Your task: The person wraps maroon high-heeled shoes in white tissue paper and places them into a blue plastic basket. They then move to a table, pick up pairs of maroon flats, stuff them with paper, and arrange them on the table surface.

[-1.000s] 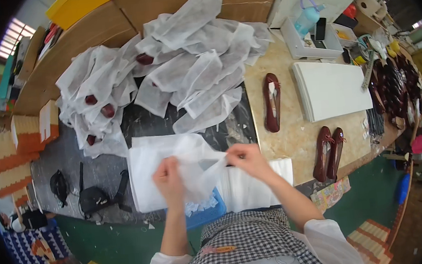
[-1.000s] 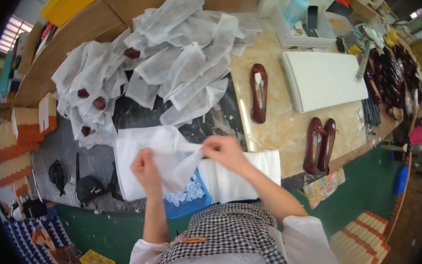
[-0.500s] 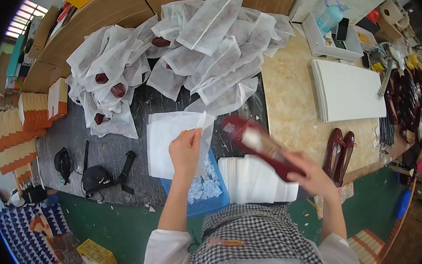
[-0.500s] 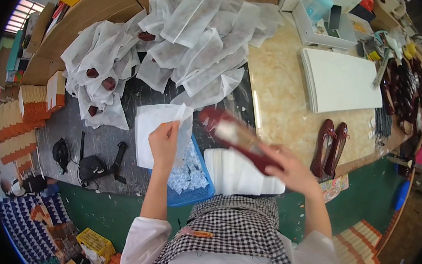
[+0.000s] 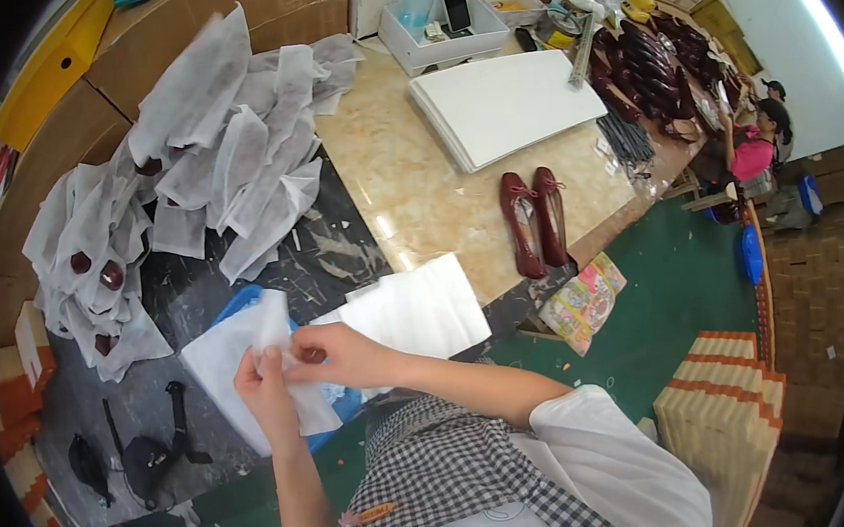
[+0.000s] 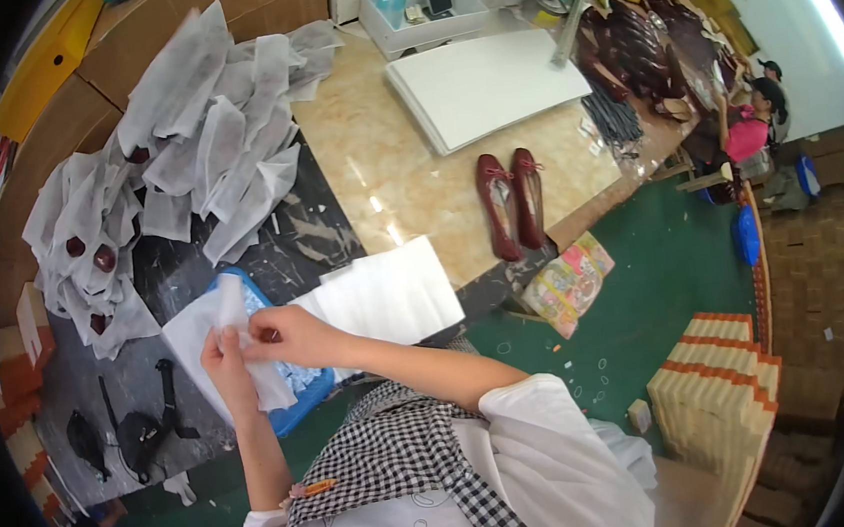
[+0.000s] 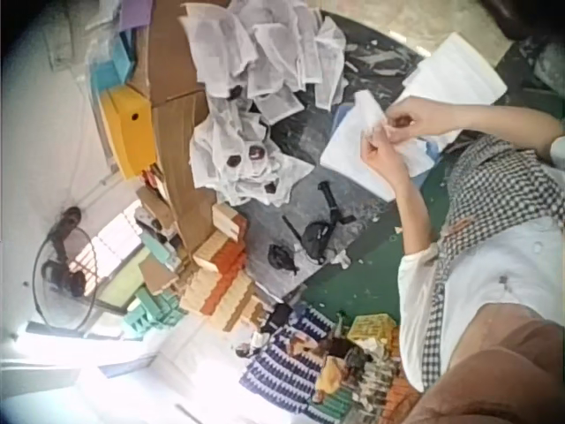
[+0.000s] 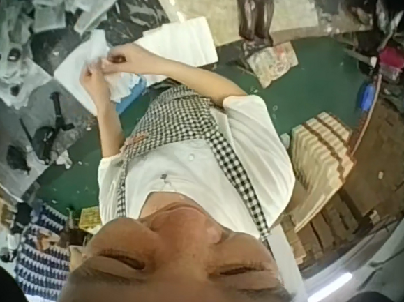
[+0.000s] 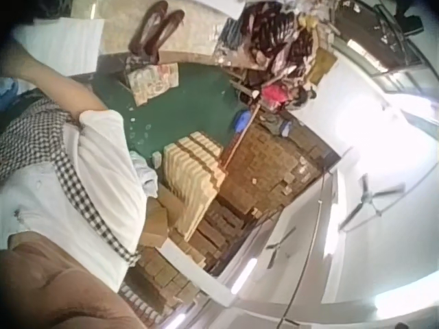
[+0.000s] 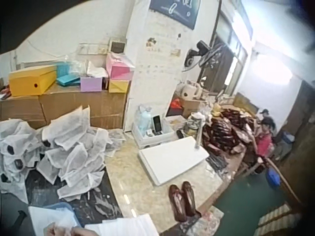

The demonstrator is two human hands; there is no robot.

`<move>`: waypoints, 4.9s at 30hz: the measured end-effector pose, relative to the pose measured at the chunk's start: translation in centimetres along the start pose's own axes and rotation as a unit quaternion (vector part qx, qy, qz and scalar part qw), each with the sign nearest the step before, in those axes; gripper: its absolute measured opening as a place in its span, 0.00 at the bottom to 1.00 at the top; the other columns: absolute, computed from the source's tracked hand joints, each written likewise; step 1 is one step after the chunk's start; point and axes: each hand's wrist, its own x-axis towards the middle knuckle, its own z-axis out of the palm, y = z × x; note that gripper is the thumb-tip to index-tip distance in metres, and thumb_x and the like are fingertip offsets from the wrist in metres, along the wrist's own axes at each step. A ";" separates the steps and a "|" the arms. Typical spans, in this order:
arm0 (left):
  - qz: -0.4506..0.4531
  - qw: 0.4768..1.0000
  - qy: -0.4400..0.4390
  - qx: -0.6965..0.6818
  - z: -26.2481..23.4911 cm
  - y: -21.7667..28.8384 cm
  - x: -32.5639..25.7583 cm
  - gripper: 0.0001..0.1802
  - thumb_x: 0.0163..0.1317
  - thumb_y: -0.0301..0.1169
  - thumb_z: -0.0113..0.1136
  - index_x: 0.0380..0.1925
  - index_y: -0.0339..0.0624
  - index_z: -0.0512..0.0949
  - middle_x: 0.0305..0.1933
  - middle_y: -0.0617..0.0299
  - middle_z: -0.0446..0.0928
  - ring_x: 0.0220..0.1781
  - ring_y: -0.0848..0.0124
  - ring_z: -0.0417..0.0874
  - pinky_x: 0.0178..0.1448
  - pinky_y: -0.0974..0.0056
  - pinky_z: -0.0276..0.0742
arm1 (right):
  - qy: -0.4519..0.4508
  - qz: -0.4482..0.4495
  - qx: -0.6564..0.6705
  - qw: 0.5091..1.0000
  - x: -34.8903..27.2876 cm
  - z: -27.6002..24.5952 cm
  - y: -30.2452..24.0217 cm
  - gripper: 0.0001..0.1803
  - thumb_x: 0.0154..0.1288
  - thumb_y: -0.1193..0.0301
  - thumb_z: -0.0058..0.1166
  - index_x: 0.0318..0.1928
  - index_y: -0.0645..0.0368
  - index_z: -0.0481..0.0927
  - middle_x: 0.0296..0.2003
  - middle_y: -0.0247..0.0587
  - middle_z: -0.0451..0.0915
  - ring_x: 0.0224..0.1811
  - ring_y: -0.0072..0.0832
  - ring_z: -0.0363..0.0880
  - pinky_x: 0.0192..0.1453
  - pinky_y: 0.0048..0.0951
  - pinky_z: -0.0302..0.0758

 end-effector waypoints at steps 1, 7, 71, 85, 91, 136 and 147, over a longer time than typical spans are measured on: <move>-0.038 0.996 0.018 -0.074 0.7 -0.7 -0.4 0.11 0.67 0.31 0.54 0.28 0.36 0.76 0.23 0.72 0.71 0.24 0.85 0.68 0.26 0.75 0.63 | 0.035 -0.009 0.009 0.999 -1.6 -1.1 1.2 0.11 0.62 0.69 0.59 0.39 0.63 0.75 0.33 0.34 0.78 0.35 0.20 0.75 0.41 0.26 0.74; -0.073 0.996 -0.031 0.034 6.0 -1.5 -2.8 0.13 0.66 0.32 0.56 0.23 0.38 0.78 0.16 0.77 0.64 0.18 0.87 0.60 0.21 0.75 0.52 | 0.298 -0.039 -0.374 0.877 -16.0 -17.6 10.3 0.16 0.56 0.67 0.62 0.43 0.61 0.77 0.44 0.49 0.77 0.48 0.46 0.75 0.55 0.39 0.70; -0.016 0.858 -0.051 0.511 20.7 -20.4 -10.9 0.30 0.54 0.36 0.64 0.57 0.42 0.67 0.48 0.50 0.72 0.44 0.52 0.79 0.42 0.55 0.77 | 0.196 0.146 -0.459 0.854 -24.9 -28.1 21.3 0.40 0.52 0.73 0.61 0.66 0.57 0.60 0.62 0.57 0.62 0.62 0.55 0.61 0.63 0.45 0.65; -0.075 0.892 -0.022 0.445 20.2 -20.2 -10.9 0.19 0.54 0.36 0.64 0.44 0.44 0.73 0.40 0.53 0.78 0.39 0.54 0.81 0.44 0.53 0.76 | 0.109 -0.007 -0.377 0.920 -20.9 -22.0 13.7 0.25 0.55 0.74 0.60 0.56 0.60 0.72 0.57 0.52 0.69 0.60 0.50 0.66 0.63 0.42 0.66; -0.091 0.912 0.001 0.400 19.1 -19.3 -10.6 0.13 0.53 0.36 0.65 0.32 0.39 0.78 0.29 0.55 0.79 0.31 0.57 0.81 0.37 0.57 0.75 | 0.092 0.005 -0.377 0.922 -22.1 -22.1 13.1 0.22 0.57 0.73 0.58 0.54 0.58 0.75 0.57 0.48 0.70 0.59 0.46 0.67 0.61 0.39 0.68; -0.283 0.949 0.127 -0.063 18.3 -20.0 -11.5 0.10 0.61 0.34 0.59 0.35 0.38 0.79 0.28 0.69 0.76 0.30 0.80 0.73 0.33 0.75 0.68 | -0.116 -0.107 -0.528 0.834 -17.5 -15.0 17.7 0.28 0.57 0.73 0.54 0.60 0.57 0.68 0.62 0.41 0.66 0.67 0.38 0.61 0.68 0.44 0.60; -0.058 0.969 0.237 -0.044 9.6 -8.6 -10.0 0.07 0.62 0.29 0.59 0.31 0.36 0.79 0.29 0.68 0.78 0.30 0.82 0.74 0.31 0.74 0.68 | -0.166 0.000 -0.551 0.818 -16.5 -15.3 19.4 0.27 0.60 0.65 0.55 0.60 0.54 0.70 0.65 0.38 0.64 0.70 0.37 0.56 0.71 0.47 0.55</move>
